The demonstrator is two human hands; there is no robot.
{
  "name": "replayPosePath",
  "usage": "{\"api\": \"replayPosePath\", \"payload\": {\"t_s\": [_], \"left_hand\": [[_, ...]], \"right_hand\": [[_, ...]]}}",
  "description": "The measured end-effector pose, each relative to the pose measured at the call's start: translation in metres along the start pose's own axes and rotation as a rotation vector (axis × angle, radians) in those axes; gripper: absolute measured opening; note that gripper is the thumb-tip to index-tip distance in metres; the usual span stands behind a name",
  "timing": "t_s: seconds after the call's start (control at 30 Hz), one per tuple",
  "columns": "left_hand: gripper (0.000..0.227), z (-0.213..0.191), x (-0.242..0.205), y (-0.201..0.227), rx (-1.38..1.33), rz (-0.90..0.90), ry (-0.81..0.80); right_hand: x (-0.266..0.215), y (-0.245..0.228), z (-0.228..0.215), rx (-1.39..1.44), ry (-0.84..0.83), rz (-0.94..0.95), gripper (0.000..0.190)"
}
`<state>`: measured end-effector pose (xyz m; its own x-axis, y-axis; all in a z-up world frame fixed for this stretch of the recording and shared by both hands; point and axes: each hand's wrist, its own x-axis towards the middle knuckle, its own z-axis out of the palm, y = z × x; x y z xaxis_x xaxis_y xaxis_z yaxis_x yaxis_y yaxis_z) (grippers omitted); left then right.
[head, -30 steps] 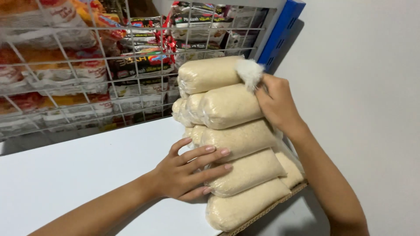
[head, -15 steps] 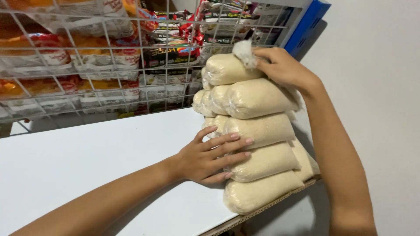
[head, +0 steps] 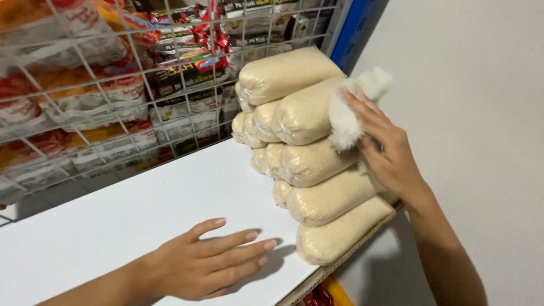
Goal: Wiping individual bags of rice with a cloth and stacking them neatly on a shelf.
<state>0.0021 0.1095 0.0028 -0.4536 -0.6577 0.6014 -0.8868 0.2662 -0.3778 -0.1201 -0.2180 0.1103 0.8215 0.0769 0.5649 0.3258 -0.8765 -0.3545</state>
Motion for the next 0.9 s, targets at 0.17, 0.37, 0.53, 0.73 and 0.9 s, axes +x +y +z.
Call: {"api": "replayPosePath", "payload": {"t_s": [0.17,0.37,0.53,0.73,0.9], "left_hand": [[0.044,0.009,-0.009,0.001,-0.202,-0.195,0.055],[0.041,0.018,-0.012,0.002,-0.367,-0.310,-0.056],[0.038,0.024,-0.018,0.008,-0.325,-0.460,-0.015],[0.036,0.035,-0.024,0.005,-0.253,-0.420,-0.077],[0.035,0.027,-0.016,0.006,-0.233,-0.432,-0.101]], "right_hand": [[-0.080,-0.021,0.027,-0.048,0.112,0.299,0.042],[-0.099,-0.062,0.070,-0.263,-0.016,0.011,0.054],[-0.118,-0.039,0.059,-0.125,0.046,0.079,0.061],[-0.166,-0.068,0.096,-0.278,0.234,0.169,0.035],[-0.169,-0.058,0.099,-0.372,0.279,0.208,0.043]]}}
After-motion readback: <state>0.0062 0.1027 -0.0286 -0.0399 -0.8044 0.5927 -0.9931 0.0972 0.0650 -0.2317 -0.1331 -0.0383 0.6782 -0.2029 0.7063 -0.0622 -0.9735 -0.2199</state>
